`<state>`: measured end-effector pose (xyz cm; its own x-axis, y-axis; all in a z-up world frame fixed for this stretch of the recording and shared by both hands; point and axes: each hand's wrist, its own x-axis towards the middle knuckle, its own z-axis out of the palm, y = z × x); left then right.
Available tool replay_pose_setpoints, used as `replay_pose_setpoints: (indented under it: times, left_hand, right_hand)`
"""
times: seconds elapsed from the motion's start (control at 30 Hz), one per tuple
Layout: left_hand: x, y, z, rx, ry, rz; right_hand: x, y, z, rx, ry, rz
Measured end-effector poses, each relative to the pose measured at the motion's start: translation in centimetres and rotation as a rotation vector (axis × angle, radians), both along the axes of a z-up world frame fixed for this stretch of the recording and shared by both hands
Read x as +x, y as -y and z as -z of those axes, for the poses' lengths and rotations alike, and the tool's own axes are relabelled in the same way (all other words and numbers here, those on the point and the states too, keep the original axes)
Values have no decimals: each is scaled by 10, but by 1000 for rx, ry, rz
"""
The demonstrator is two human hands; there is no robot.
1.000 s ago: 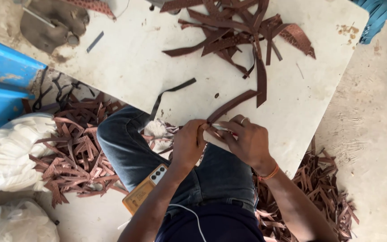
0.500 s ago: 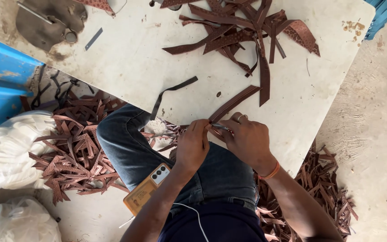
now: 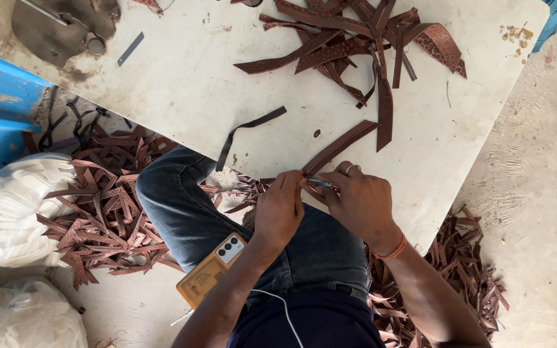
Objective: The person trims excess material from brown leather strips using a small blade.
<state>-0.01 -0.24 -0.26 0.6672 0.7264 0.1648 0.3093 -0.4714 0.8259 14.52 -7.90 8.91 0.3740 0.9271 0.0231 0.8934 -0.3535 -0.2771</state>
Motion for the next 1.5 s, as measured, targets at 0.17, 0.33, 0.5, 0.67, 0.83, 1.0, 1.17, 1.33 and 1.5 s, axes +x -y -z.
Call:
replay_pose_setpoints:
  times: [0.17,0.33,0.5,0.67,0.83,1.0,1.17,1.33,1.5]
  left_hand:
    - [1,1,-8,60,27,-10]
    - [2,-1,-15,79,27,-30]
    - [4,-3,-15,78,17,-22]
    - [4,-6,-14,89,38,-40]
    - [5,-9,1,-61,-46,-15]
    - [6,-11,-10,-19,-46,0]
    - [6,-12,-12,39,-18,-1]
    - [3,-12,-16,43,-42,39]
    - [4,-18,-19,-13,8,32]
  right_hand:
    - [-7,-2,1,-2,14,55]
    - [-12,-3,-2,-67,6,113]
    - [-9,-1,9,-13,25,110]
    - [-5,2,10,23,-31,110]
    - [-4,13,3,205,-40,-3]
    - [-5,13,1,191,20,-36]
    - [-5,8,4,149,34,-56]
    - [-5,5,0,109,55,-95]
    - [-2,7,-2,148,33,-104]
